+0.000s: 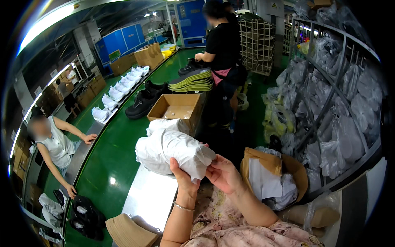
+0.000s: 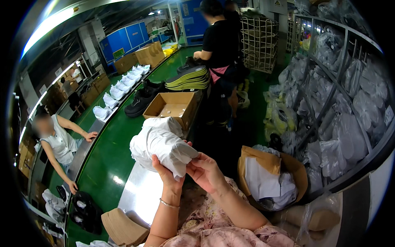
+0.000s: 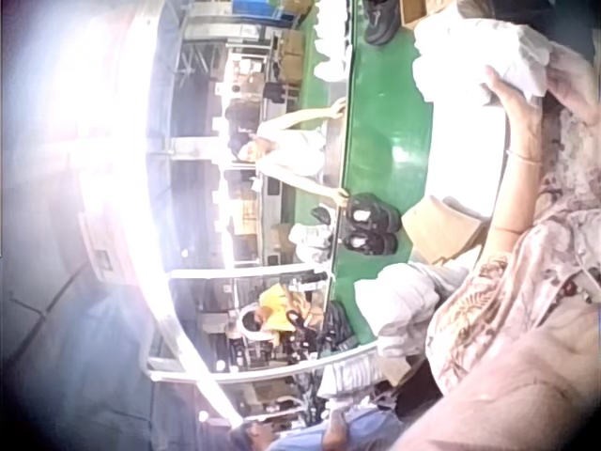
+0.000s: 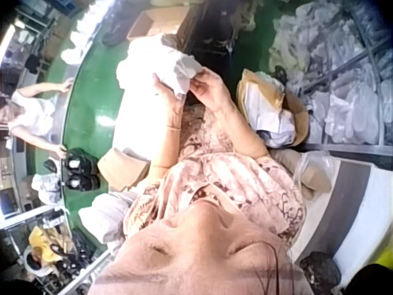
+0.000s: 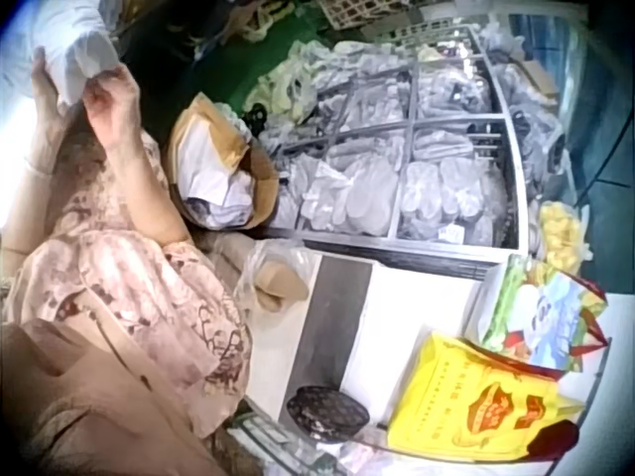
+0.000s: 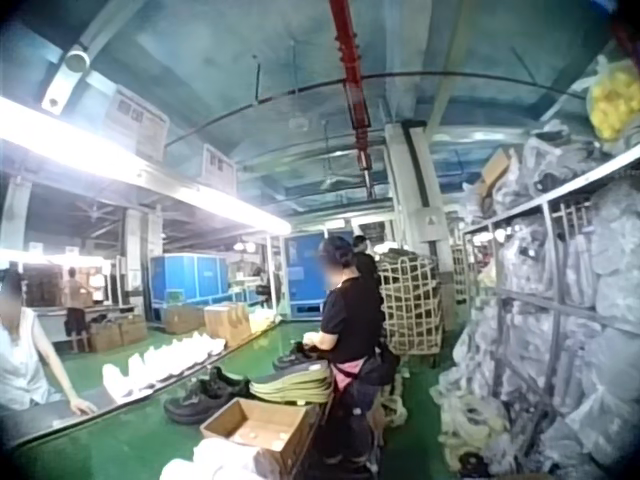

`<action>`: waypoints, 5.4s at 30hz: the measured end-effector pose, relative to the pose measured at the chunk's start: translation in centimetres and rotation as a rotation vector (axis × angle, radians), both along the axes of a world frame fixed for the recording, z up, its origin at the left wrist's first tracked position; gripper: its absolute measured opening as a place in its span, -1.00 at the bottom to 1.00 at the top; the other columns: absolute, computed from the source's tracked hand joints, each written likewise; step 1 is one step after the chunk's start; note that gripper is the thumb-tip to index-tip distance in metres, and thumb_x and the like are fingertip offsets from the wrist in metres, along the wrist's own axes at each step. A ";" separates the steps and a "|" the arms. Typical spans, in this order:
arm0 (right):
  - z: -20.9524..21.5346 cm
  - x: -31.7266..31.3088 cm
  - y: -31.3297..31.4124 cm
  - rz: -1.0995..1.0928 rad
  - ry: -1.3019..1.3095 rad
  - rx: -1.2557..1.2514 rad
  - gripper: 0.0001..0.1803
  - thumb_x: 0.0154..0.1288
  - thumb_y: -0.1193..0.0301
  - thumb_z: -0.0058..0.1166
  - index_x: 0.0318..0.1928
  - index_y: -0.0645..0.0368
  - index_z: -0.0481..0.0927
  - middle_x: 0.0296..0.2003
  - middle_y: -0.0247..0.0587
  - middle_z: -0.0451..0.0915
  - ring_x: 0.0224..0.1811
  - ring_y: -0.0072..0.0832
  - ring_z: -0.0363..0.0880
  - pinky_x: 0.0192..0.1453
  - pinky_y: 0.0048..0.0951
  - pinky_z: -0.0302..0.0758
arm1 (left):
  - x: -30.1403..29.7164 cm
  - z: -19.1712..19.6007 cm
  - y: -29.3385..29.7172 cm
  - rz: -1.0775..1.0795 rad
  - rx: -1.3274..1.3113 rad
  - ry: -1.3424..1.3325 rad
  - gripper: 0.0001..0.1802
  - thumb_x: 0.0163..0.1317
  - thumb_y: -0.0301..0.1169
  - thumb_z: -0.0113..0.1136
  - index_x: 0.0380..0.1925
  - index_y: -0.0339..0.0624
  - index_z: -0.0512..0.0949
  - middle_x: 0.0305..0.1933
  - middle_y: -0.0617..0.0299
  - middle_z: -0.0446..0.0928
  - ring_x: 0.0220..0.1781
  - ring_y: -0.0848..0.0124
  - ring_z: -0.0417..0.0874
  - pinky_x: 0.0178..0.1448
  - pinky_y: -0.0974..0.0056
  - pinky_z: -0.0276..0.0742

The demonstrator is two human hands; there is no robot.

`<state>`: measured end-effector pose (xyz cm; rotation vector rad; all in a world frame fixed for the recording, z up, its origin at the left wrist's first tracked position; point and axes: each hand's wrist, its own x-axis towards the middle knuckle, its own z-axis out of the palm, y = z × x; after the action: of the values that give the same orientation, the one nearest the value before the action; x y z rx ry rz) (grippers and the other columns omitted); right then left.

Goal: The person wraps shoe lasts in protective paper, places them into a cardboard box on a conveyor, and handles finished shoes on the line.

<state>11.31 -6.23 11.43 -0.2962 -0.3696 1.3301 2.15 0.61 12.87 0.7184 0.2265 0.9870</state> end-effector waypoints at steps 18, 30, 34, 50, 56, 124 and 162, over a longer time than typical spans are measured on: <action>-1.2 0.2 -0.2 0.108 0.122 -0.133 -0.49 0.36 0.15 -0.22 0.18 0.22 0.25 0.14 -0.05 0.34 0.18 -0.29 0.33 0.22 -0.21 0.32 | -0.4 -3.3 0.1 0.014 -0.029 0.109 -0.06 -0.13 0.19 0.22 0.09 -0.32 0.25 0.04 0.03 0.41 0.08 0.18 0.46 0.20 0.12 0.36; -1.8 -0.4 -0.4 -0.639 -0.962 -0.090 -0.16 -0.09 0.27 0.37 0.14 0.25 0.15 -0.04 -0.21 0.34 -0.01 -0.49 0.35 0.09 -0.46 0.33 | 1.1 -3.2 -0.6 0.190 0.166 0.145 -0.27 -0.02 -0.02 0.32 -0.01 -0.33 0.33 -0.14 0.23 0.43 -0.10 0.41 0.45 0.04 0.32 0.37; -3.2 0.4 -0.8 -0.667 -0.884 -0.166 -0.25 -0.08 0.34 0.35 0.06 0.25 0.17 -0.11 -0.22 0.35 -0.07 -0.50 0.36 0.04 -0.47 0.35 | 0.8 -3.4 -0.9 0.186 0.274 0.420 -0.40 0.13 -0.15 0.21 -0.01 -0.40 0.31 -0.05 0.07 0.41 0.00 0.33 0.41 0.10 0.23 0.32; 7.6 5.9 3.6 -0.977 -1.763 0.444 -0.34 -0.24 0.46 0.36 -0.08 0.26 0.29 -0.27 -0.01 0.45 -0.30 -0.12 0.48 -0.22 -0.30 0.44 | -1.7 6.8 12.7 0.286 0.144 0.450 -0.69 0.21 -0.22 0.13 -0.36 -0.30 0.54 -0.38 0.29 0.54 -0.38 0.52 0.53 -0.28 0.43 0.45; 7.6 5.0 10.3 -0.770 -1.266 0.247 -0.39 -0.15 0.47 0.36 -0.09 0.26 0.28 -0.26 -0.18 0.45 -0.22 -0.54 0.44 -0.14 -0.46 0.42 | -1.0 10.5 19.1 0.190 0.047 0.251 -0.67 0.13 -0.29 0.09 -0.24 -0.36 0.51 -0.24 0.05 0.57 -0.21 0.29 0.60 -0.05 0.25 0.51; -3.1 10.8 68.0 0.048 -2.395 0.623 -0.50 -0.16 0.43 0.18 -0.15 0.29 0.30 -0.30 0.03 0.41 -0.20 -0.06 0.41 -0.15 -0.13 0.40 | 6.8 -5.4 61.2 0.871 0.082 1.582 -0.77 0.18 -0.41 0.02 -0.20 -0.30 0.47 -0.26 -0.17 0.54 -0.16 -0.06 0.54 -0.11 0.07 0.44; 6.6 7.2 65.1 0.090 -2.419 0.755 -0.87 0.18 0.51 -0.08 -0.27 0.30 0.44 -0.33 0.05 0.53 -0.32 -0.08 0.57 -0.26 -0.18 0.51 | 1.0 5.5 53.5 0.995 0.363 1.460 -0.45 0.01 -0.30 0.19 -0.03 -0.44 0.39 0.00 -0.21 0.43 0.07 -0.03 0.44 0.15 0.16 0.36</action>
<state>18.56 58.88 18.05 -1.1149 -2.7403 0.1071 3.14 54.11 18.33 1.6492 1.8470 1.2459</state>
